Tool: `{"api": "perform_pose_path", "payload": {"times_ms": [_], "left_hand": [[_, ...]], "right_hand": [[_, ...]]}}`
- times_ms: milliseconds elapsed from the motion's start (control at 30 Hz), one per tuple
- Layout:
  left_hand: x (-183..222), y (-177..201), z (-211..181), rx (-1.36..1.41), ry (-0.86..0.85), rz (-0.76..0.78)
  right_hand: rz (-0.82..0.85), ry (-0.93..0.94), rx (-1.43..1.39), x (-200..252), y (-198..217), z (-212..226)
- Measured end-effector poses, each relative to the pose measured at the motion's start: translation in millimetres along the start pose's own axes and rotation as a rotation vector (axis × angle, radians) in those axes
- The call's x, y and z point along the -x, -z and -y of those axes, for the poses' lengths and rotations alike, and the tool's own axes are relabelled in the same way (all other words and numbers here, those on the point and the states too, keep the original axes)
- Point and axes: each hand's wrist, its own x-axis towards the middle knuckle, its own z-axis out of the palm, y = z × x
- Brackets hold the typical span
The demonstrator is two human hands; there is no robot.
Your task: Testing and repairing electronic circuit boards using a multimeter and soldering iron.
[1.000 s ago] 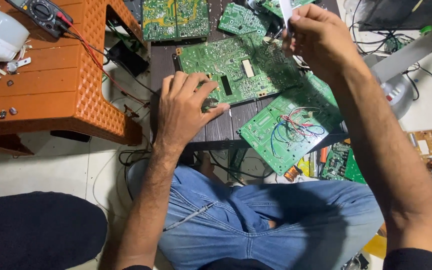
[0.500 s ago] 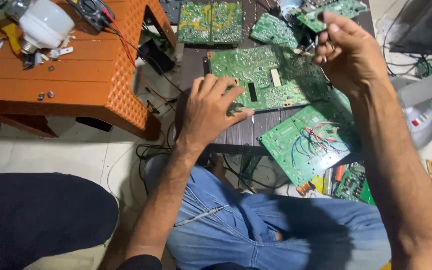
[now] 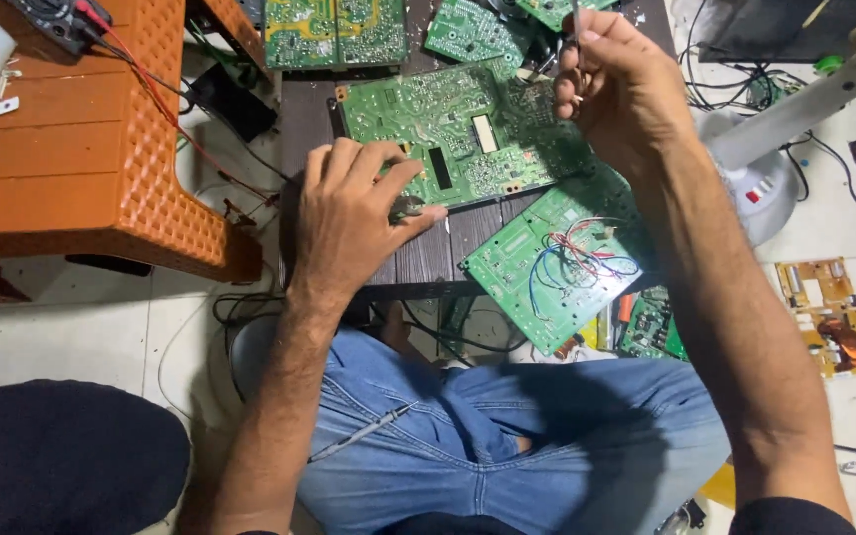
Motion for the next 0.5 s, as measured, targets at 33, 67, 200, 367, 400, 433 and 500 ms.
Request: {"api": "perform_pose_path", "payload": {"times_ms": [33,67,200,367,400,433,500], "left_hand": [[0,1,0,-0.009,-0.003,0.004],[0,1,0,-0.017,-0.007,0.007],[-1,1,0,-0.019,-0.01,0.012],[-3,8,-2,0.017,-0.018,-0.001],[-3,9,-2,0.018,-0.017,0.006],[-4,9,-2,0.019,-0.012,0.01],[-6,10,-3,0.02,-0.013,0.015]], "right_hand": [[-0.028,-0.025,0.033,0,-2,1],[-0.055,-0.049,0.065,1,-3,3],[-0.053,-0.038,0.212,-11,10,-4],[0.241,0.266,0.706,-33,33,-21],[0.241,0.261,0.701,-35,32,-24],[0.207,0.333,0.89,-36,31,-26],[0.168,0.407,1.077,-35,25,-28]]}}
